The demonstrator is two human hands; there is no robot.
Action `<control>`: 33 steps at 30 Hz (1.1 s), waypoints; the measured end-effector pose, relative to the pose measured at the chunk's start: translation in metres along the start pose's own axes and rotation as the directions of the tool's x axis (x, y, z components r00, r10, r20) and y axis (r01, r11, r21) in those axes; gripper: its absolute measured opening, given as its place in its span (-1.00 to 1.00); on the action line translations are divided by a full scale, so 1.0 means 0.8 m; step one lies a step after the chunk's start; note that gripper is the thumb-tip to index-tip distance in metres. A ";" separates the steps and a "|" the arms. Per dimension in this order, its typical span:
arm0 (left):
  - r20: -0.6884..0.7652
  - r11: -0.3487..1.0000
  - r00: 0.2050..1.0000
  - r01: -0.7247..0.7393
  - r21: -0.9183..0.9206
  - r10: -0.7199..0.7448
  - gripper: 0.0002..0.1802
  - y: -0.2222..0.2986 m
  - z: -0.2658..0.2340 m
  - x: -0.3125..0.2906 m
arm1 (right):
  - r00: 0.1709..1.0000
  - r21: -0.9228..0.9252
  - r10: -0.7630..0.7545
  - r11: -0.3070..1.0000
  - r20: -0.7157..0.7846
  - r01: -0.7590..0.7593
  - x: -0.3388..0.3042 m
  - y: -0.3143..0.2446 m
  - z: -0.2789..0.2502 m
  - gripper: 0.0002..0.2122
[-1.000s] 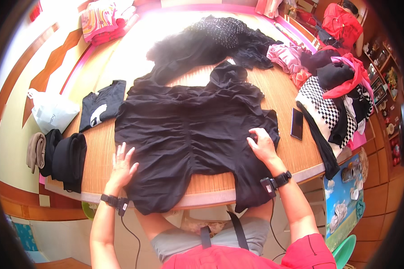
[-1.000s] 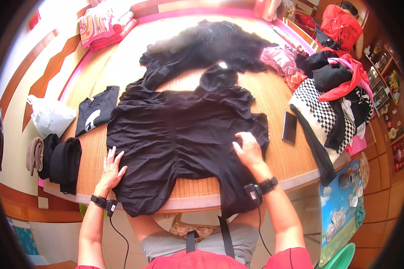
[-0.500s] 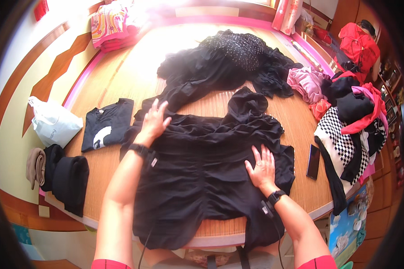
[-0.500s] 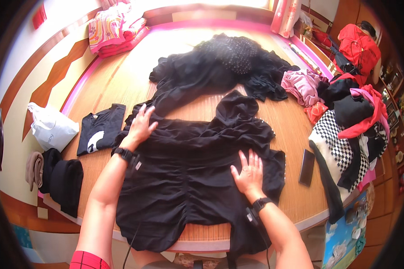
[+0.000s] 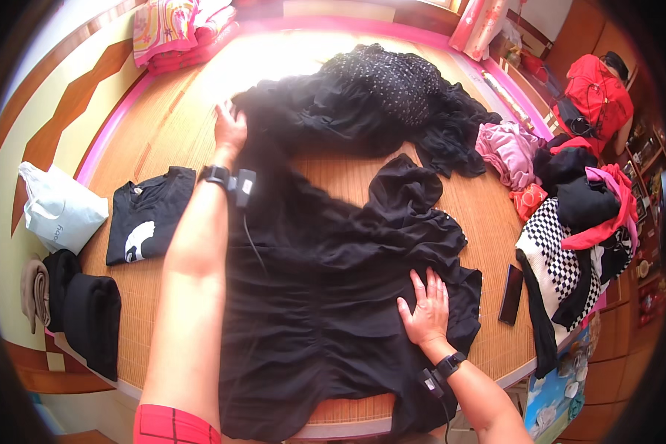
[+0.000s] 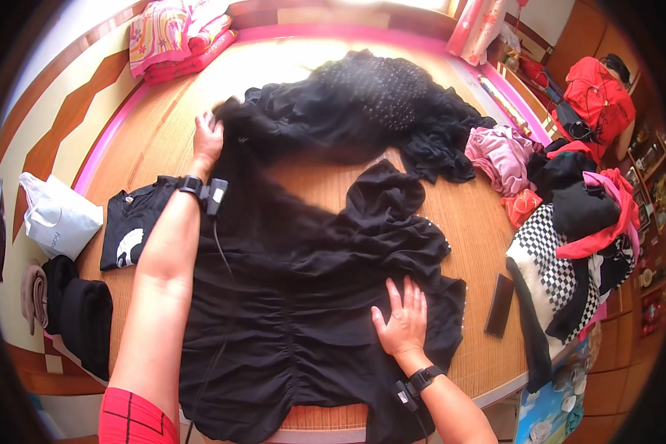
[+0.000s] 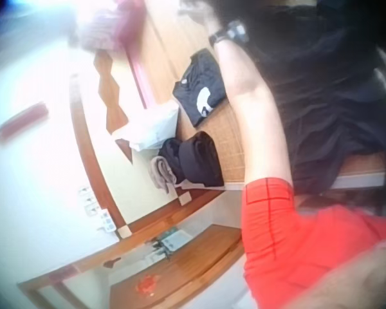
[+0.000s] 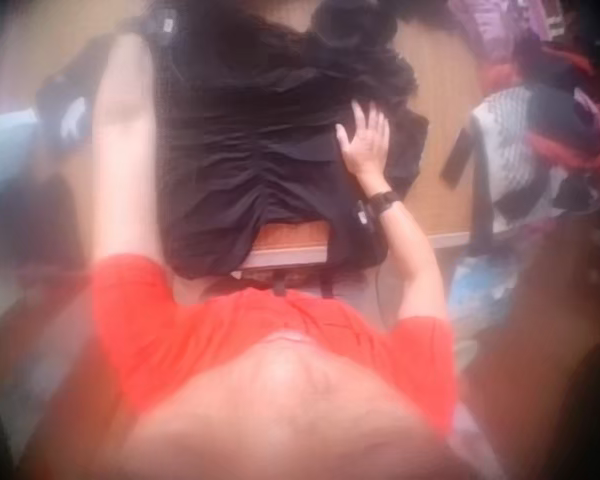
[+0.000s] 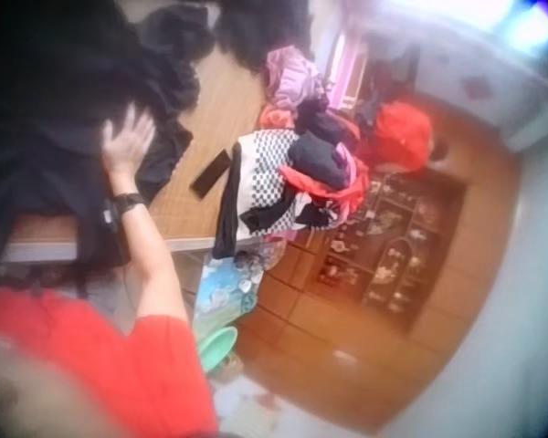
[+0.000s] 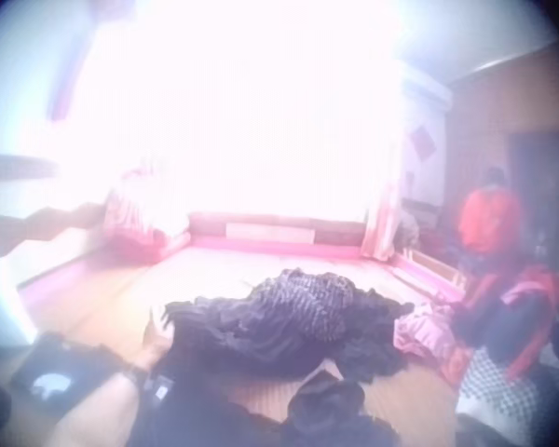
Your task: The person folds a black t-shirt on a wooden table, then picks up a black dress with pearl embellishments. They smooth out the dress, fold the sleeves inward, and fold the garment in half before folding it again into a compact shape.
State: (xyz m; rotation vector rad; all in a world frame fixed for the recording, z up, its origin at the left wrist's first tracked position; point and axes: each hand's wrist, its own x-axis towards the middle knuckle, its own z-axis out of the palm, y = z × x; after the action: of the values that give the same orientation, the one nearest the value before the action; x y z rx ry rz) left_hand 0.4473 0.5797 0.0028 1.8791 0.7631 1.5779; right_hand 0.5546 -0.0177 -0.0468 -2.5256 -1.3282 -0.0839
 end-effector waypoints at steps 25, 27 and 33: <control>0.649 0.601 0.477 -0.276 0.750 -0.592 0.04 0.109 -0.039 -0.247 | 0.959 0.188 0.284 0.942 0.006 -0.280 0.232 0.068 -0.026 -0.35; 0.642 0.596 0.470 -0.267 0.757 -0.605 0.06 0.110 -0.034 -0.244 | 0.943 0.134 0.322 0.934 0.079 -0.330 0.276 0.083 -0.010 -0.21; 0.626 0.550 0.462 -0.306 0.777 -0.628 0.09 0.094 -0.027 -0.223 | 0.888 0.179 0.343 0.895 0.305 -0.408 0.358 0.111 0.036 -0.63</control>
State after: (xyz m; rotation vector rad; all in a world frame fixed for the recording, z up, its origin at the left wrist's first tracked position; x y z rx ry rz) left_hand 0.4057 0.3990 -0.0578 2.6812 1.2263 -0.2798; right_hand 0.7889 0.1714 -0.0417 -2.5922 -0.8339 0.4857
